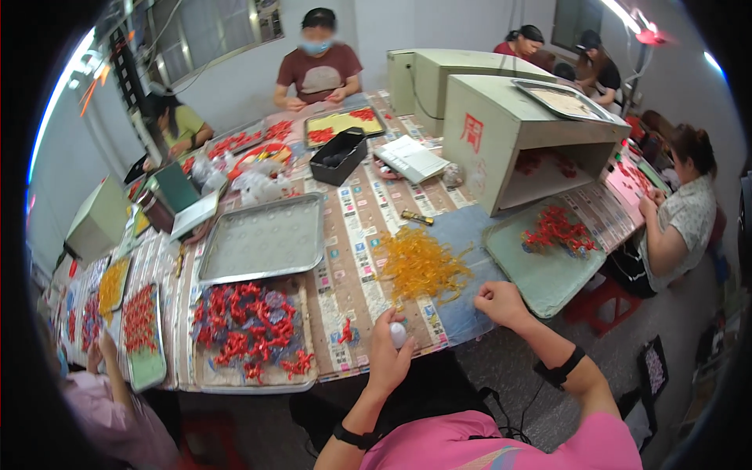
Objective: Assembling small red and gold plastic parts using glue at a workshop table.
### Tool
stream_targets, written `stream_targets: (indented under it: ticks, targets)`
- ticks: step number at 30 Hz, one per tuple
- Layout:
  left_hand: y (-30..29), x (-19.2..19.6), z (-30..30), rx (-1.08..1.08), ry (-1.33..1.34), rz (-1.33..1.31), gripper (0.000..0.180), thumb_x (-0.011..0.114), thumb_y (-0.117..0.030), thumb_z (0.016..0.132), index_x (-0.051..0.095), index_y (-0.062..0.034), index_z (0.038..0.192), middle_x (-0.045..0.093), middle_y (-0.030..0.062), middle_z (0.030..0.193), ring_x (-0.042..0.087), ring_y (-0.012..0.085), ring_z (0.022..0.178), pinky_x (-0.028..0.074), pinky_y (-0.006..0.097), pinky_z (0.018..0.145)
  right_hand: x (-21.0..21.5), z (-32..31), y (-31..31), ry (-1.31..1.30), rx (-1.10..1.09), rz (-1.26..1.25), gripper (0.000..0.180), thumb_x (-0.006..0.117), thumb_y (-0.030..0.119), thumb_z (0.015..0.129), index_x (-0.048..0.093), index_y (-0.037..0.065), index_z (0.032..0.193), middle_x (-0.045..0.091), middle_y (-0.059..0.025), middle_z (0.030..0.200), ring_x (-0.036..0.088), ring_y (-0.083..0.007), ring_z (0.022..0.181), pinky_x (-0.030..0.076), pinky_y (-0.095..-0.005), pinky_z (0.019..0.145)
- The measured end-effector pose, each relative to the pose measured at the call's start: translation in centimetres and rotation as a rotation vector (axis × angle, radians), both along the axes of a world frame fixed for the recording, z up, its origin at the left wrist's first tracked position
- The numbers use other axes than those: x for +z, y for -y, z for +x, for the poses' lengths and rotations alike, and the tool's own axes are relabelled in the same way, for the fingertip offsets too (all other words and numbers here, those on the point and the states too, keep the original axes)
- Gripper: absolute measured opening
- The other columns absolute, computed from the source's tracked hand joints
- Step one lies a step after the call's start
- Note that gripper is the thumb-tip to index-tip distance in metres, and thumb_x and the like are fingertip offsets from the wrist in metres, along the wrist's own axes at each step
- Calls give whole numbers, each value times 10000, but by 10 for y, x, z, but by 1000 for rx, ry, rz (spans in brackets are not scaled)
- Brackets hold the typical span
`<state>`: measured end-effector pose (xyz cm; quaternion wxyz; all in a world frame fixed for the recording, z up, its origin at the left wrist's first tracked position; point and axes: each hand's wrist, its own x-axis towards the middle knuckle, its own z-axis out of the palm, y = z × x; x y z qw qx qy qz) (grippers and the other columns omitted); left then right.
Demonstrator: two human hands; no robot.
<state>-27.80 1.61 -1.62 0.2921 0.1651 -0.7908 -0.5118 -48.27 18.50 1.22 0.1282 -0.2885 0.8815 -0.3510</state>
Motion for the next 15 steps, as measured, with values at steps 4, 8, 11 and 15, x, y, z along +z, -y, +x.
stream_targets:
  ticks: [4,8,11,15]
  targets:
    - [0,-1,1,39,6,-51,574,648,-19,757,403,9,1276,515,186,1130,500,354,1063,376,409,959,11,25,8,377,29,-277,128,653,153,790,640,25,786,599,-10,659,532,-80,570,437,-257,530]
    - [-1,-2,-1,102,7,-148,559,664,-34,762,417,0,1263,539,160,1087,533,312,1003,403,383,919,28,66,39,791,165,-515,68,615,102,870,611,37,890,554,42,741,458,-26,568,373,-185,499]
    - [-2,2,1,93,-5,-128,552,663,-34,760,427,-8,1258,541,163,1090,524,327,1015,403,398,913,39,82,63,895,249,-607,104,628,82,873,625,19,955,585,22,806,469,-26,592,385,-177,523]
    - [-3,2,0,85,-18,-126,556,652,-16,756,422,-11,1263,527,183,1113,503,362,1055,398,415,924,36,81,75,943,317,-638,180,630,54,876,625,-5,1046,598,-13,867,504,-54,652,418,-181,584]
